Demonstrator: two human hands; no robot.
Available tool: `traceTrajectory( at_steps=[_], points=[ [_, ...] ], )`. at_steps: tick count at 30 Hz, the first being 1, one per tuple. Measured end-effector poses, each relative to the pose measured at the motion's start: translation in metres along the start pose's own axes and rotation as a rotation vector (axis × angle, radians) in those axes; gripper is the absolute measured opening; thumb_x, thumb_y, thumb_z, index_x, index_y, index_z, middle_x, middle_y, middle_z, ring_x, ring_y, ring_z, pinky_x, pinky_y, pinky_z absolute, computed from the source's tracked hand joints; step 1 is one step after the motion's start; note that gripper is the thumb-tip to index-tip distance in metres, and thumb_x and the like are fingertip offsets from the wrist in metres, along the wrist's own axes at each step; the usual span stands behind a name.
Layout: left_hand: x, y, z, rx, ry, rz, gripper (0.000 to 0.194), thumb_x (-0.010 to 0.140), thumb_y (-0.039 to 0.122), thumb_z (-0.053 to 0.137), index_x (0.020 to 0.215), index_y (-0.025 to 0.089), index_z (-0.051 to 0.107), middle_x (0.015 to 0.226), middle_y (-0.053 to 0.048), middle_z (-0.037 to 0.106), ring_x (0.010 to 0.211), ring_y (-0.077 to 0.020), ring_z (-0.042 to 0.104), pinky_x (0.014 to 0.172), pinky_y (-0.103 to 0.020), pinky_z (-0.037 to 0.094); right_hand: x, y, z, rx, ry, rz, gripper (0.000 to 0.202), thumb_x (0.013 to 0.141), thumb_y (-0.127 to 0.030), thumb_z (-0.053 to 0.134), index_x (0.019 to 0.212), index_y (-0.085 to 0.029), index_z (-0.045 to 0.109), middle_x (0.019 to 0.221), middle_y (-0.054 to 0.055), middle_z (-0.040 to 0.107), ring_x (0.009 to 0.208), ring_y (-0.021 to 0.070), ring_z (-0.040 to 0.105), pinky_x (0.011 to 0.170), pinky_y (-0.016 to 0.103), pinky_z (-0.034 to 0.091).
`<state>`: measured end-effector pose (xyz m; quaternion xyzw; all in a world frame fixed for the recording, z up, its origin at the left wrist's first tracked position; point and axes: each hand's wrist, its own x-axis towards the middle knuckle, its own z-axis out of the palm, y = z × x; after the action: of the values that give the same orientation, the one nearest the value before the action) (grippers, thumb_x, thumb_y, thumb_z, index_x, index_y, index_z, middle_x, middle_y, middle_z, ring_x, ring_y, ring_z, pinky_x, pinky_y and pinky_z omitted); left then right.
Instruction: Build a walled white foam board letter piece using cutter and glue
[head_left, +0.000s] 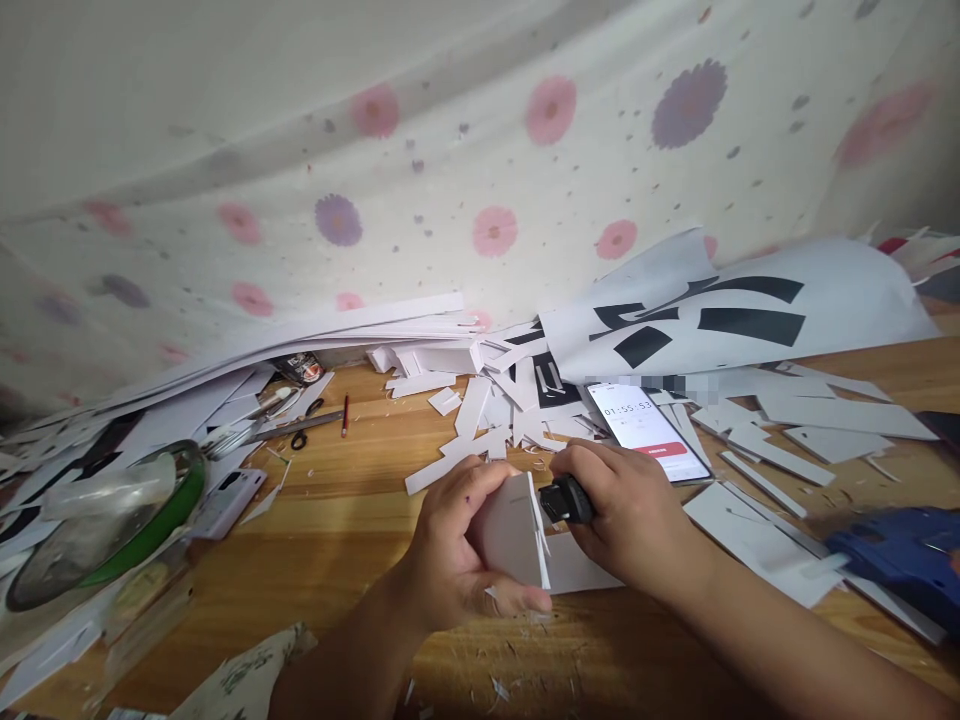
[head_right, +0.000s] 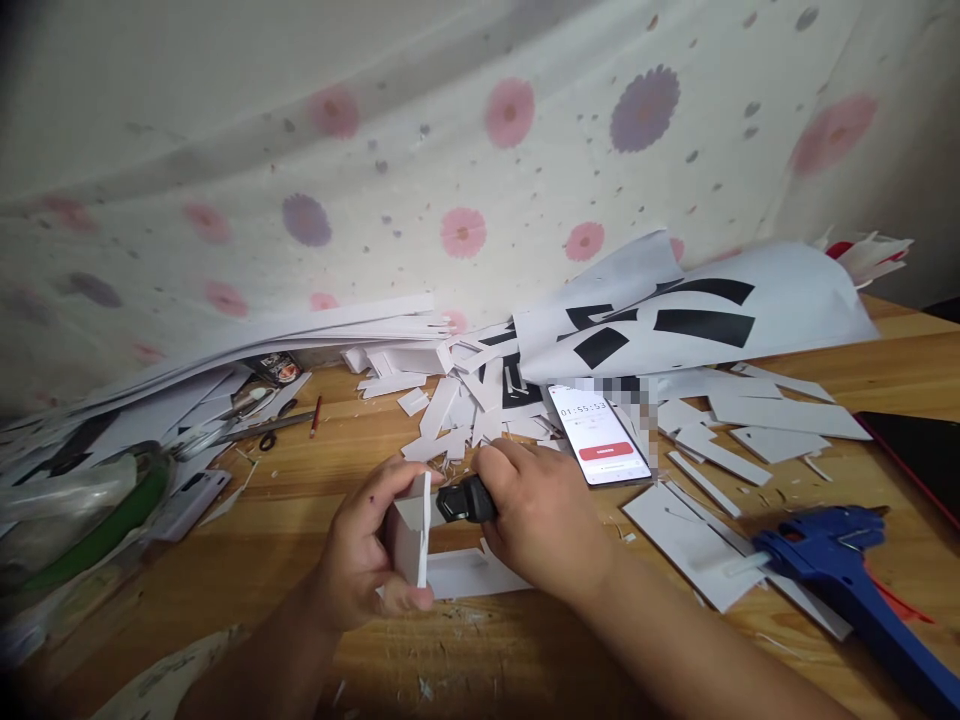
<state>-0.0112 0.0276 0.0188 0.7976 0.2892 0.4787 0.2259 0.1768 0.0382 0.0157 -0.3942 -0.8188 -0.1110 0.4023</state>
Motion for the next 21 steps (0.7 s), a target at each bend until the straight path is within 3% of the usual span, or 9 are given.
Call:
traceTrajectory(
  at_steps=[10,15,21],
  points=[
    [-0.001,-0.002,0.001,-0.024,0.012,-0.024,0.067,0.065,0.069,0.064,0.109,0.02,0.056,0.082,-0.003,0.053,0.073,-0.0173,0.051,0.064,-0.028,0.041,0.004,0.002,0.0,-0.008,-0.046,0.058,0.016,0.065,-0.008,0.041,0.073,-0.019,0.05,0.059,0.002,0.059,0.05,0.0151,0.052,0.048,0.024,0.03],
    [-0.001,0.002,-0.001,-0.014,-0.083,0.037,0.07,0.06,0.071,0.066,0.107,0.021,0.059,0.081,-0.003,0.055,0.071,-0.0174,0.05,0.066,-0.03,0.041,0.009,0.013,0.002,-0.204,-0.233,0.207,0.012,0.067,-0.01,0.045,0.072,-0.019,0.05,0.058,0.001,0.06,0.047,0.0149,0.052,0.045,0.024,0.024],
    [-0.002,-0.016,-0.007,-0.406,0.069,-0.141,0.081,0.062,0.079,0.056,0.116,0.018,0.054,0.083,-0.005,0.056,0.069,-0.0166,0.05,0.062,-0.03,0.044,0.014,0.028,0.002,-0.253,-0.261,0.202,0.008,0.071,-0.012,0.047,0.071,-0.02,0.049,0.053,0.0,0.058,0.044,0.0156,0.051,0.042,0.022,0.02]
  ],
)
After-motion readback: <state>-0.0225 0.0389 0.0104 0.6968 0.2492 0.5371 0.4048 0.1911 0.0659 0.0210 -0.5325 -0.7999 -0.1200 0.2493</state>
